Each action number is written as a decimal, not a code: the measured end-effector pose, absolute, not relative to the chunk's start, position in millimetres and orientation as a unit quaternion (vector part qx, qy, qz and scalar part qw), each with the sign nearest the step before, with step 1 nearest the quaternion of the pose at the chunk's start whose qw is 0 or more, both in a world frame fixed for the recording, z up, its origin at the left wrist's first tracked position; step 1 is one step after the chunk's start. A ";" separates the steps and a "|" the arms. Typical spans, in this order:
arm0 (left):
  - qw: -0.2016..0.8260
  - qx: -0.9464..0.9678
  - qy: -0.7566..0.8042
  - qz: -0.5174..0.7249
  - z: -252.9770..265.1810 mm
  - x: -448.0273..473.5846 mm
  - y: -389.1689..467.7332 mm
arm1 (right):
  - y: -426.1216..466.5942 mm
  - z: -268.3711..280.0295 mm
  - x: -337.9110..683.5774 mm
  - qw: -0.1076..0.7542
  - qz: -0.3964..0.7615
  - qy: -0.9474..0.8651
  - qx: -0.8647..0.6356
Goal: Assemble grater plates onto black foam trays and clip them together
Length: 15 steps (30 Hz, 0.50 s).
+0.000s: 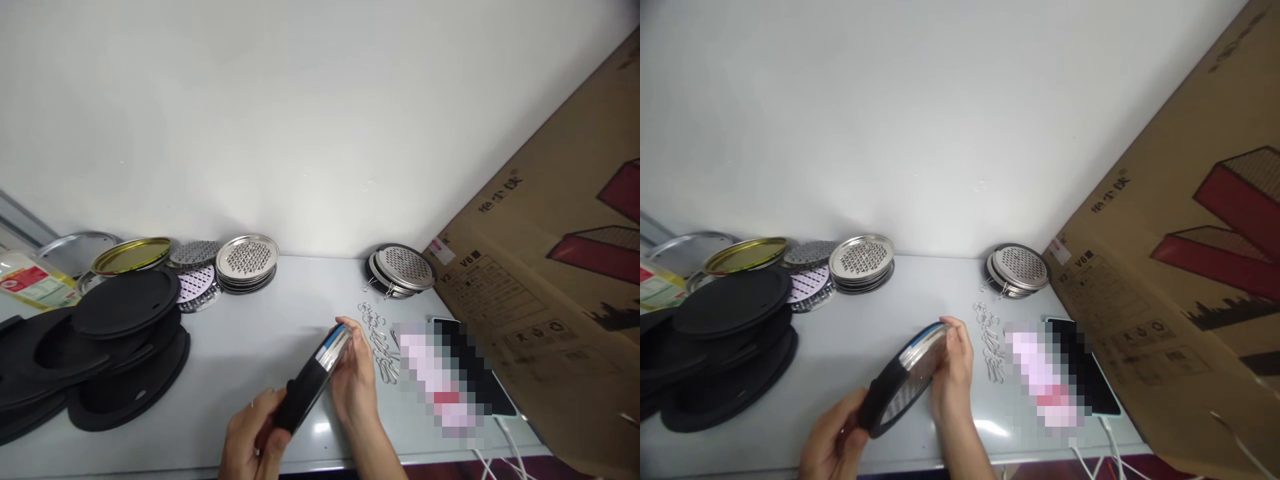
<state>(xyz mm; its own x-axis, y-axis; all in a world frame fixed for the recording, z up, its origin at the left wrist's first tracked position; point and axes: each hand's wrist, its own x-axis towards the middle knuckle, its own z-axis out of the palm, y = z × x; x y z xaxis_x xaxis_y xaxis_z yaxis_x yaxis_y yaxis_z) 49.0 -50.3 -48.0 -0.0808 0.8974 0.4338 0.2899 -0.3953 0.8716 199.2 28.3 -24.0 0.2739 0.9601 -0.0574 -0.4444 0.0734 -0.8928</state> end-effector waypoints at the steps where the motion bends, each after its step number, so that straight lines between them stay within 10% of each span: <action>1: 0.274 0.612 0.484 0.563 -49.7 44.4 -50.7 | 27.9 -24.3 204.0 0.656 0.543 -0.310 -0.423; 8: 0.368 0.636 0.522 0.434 -47.4 2.4 -38.8 | 19.9 -24.1 238.8 0.591 0.574 -0.404 -0.397; 15: 0.256 0.761 0.551 0.229 -43.1 -5.7 -8.1 | 6.7 3.1 257.6 0.509 0.340 -0.643 -0.460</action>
<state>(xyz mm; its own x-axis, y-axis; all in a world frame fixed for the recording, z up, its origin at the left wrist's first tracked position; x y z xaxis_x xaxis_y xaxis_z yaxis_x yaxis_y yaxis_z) -5.7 -8.1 -43.1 0.2878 0.9553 0.0671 0.7211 -0.2623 0.6413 257.6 6.7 3.1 -0.0582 0.9379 0.3421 0.2444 0.3456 -0.9060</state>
